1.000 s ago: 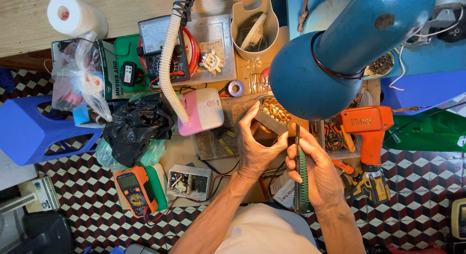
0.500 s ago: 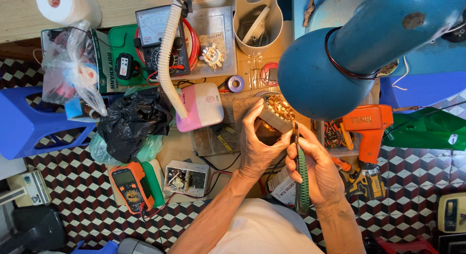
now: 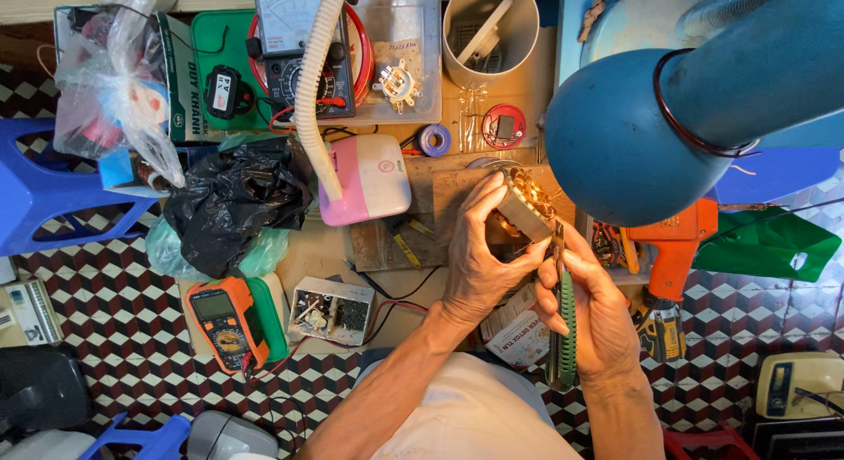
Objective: The person uses a soldering iron to heat and solder a copper-wound electrical component on a wooden block. They then use a screwdriver and pliers to adjust and trim wires on the component. The person also handles a small circuit board and a multimeter on the workbench.
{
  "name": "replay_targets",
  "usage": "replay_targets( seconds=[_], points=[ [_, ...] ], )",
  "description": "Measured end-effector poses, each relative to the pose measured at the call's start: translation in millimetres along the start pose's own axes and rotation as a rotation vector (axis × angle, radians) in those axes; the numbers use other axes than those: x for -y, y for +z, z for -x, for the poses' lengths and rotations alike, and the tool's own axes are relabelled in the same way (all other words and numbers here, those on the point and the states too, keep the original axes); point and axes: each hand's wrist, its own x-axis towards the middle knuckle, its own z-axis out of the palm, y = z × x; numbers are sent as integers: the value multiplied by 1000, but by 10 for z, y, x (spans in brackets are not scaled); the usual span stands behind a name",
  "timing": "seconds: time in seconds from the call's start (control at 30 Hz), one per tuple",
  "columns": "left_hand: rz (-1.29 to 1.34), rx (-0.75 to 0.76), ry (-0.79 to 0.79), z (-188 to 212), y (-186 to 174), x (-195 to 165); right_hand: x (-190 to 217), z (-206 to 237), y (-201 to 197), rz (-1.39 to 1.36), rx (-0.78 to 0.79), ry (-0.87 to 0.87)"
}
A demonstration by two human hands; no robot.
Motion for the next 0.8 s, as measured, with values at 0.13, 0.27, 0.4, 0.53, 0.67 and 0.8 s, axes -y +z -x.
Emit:
replay_targets(
  seconds=[0.13, 0.27, 0.4, 0.53, 0.67, 0.8],
  points=[
    [40, 28, -30, -3, -22, 5, -16, -12, -12, 2, -26, 6],
    [45, 25, -23, -9, -27, 19, -23, -11, -18, -15, -27, 9],
    [51, 24, -31, -12, -37, 22, -22, -3, -19, -13, -35, 15],
    [39, 22, -22, -15, -40, 26, -17, -11, -21, 19, -47, 20],
    [46, 25, -25, -7, -45, 44, -17, -14, -23, 29, -48, 22],
    [56, 26, -25, 3, -46, 71, -12, -23, -12, 18, -28, 25]
  ],
)
